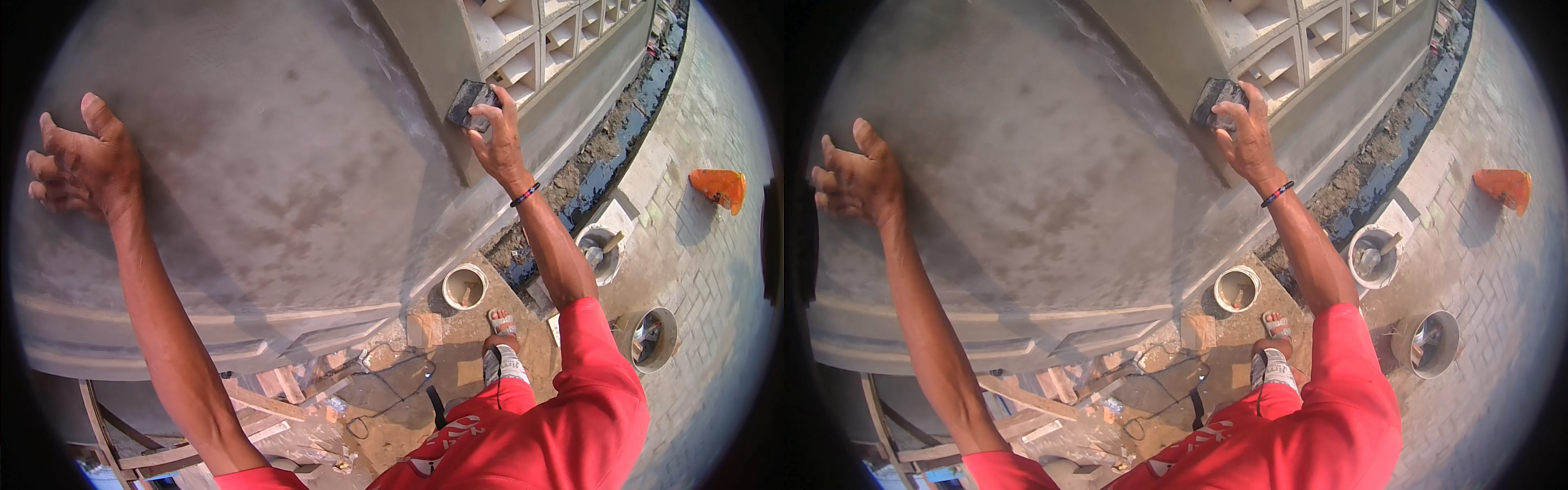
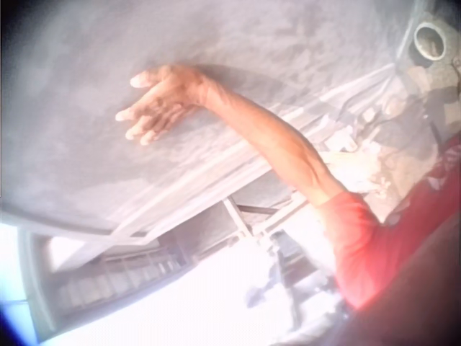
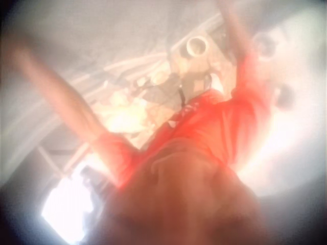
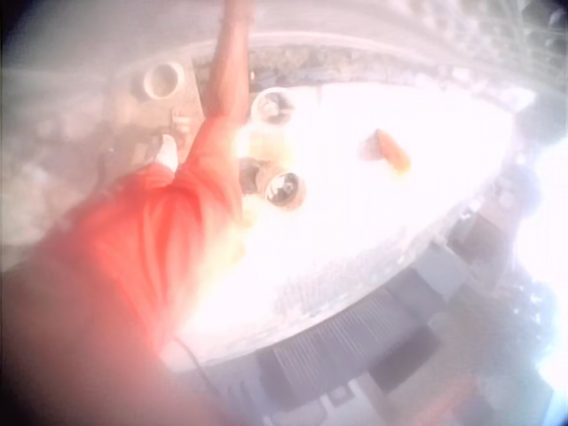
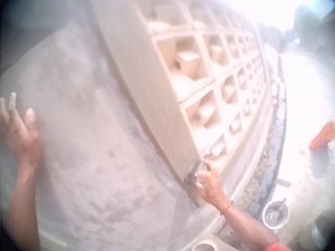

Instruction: The person smooths a freshly plastered wall using a rectangular trowel. They repeatedly rub the trowel against the wall surface, occasionally dipping it into a bucket of water to clean it.

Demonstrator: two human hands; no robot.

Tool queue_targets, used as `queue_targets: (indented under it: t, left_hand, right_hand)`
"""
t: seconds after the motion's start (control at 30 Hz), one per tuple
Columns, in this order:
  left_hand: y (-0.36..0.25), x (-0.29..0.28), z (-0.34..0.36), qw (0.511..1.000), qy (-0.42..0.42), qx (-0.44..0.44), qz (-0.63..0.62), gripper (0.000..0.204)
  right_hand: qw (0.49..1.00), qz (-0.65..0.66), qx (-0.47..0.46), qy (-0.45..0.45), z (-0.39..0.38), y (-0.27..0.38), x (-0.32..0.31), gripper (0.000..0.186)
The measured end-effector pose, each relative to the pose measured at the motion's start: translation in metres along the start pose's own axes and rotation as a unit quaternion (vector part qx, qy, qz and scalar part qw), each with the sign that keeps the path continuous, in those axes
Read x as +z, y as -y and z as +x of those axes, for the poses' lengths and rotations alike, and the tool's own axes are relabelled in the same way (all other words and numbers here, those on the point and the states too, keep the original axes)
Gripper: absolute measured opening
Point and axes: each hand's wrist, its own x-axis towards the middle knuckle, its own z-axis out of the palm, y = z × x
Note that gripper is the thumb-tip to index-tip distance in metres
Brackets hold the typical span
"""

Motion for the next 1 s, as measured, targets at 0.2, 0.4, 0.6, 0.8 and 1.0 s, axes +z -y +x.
queue_targets:
  t: [0.2,0.4,0.6,0.8,1.0]
  left_hand:
    - [0.002,0.005,0.000,1.000,-0.003,0.013,-0.017,0.074]
    - [0.002,-0.004,0.002,1.000,-0.017,0.025,-0.007,0.074]
    - [0.001,0.000,0.008,0.999,0.036,-0.011,0.012,0.077]
    - [0.001,-0.008,0.000,0.999,0.047,-0.017,0.014,0.076]
    - [-0.001,-0.006,0.004,0.998,0.042,-0.020,0.033,0.072]
  right_hand:
    - [0.990,0.039,-0.007,-0.137,0.069,0.036,0.002,0.055]
    - [0.986,0.040,0.039,-0.159,0.016,0.040,0.036,0.057]
    - [0.956,0.037,0.268,-0.112,-0.127,-0.015,0.061,0.062]
    - [0.959,0.089,0.193,-0.187,-0.001,0.051,0.051,0.056]
    - [0.973,0.058,0.143,-0.171,-0.060,0.025,0.059,0.057]
